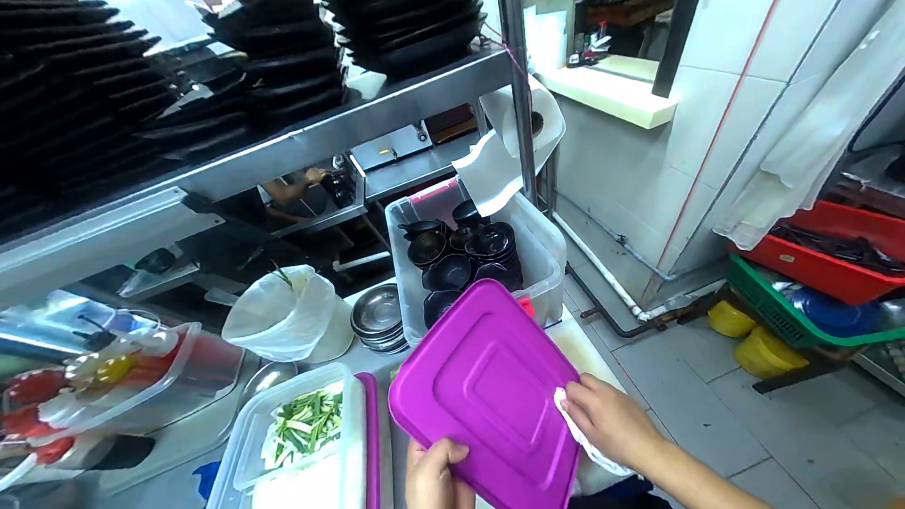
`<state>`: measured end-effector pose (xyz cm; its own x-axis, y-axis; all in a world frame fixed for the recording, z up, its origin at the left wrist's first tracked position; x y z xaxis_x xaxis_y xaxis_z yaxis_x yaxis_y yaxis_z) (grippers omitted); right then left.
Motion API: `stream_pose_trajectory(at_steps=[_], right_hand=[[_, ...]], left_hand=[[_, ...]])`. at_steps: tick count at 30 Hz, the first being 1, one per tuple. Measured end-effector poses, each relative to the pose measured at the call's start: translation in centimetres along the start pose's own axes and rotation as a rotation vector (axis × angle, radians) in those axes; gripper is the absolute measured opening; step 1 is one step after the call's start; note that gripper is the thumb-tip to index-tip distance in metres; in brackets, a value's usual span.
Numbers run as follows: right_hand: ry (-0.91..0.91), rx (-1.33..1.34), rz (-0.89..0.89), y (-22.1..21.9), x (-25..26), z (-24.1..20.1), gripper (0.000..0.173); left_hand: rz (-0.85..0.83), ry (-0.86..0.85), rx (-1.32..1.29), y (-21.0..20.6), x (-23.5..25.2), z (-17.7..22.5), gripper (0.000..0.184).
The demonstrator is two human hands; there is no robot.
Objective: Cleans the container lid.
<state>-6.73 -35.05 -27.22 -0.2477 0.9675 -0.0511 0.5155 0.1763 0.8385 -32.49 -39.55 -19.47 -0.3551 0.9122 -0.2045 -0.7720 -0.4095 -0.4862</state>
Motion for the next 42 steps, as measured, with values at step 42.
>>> stream_pose_trajectory(at_steps=[42], right_hand=[[-0.283,1.319,0.136,4.7,-0.7,-0.5,0.024]], left_hand=[[-0.012,-0.203,0.256,8.8,1.2,1.9,0.033]])
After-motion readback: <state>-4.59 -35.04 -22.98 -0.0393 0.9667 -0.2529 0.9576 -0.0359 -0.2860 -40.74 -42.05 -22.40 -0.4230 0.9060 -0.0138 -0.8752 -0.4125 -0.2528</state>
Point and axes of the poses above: each hand's wrist, its own x-axis towards the middle knuckle, its own y-axis out of the back of the hand, z = x × y, the point moved 2 cm from there along x, towards the middle knuckle, and after that the axes turned 1 degree about z, right-handed, at the moved point
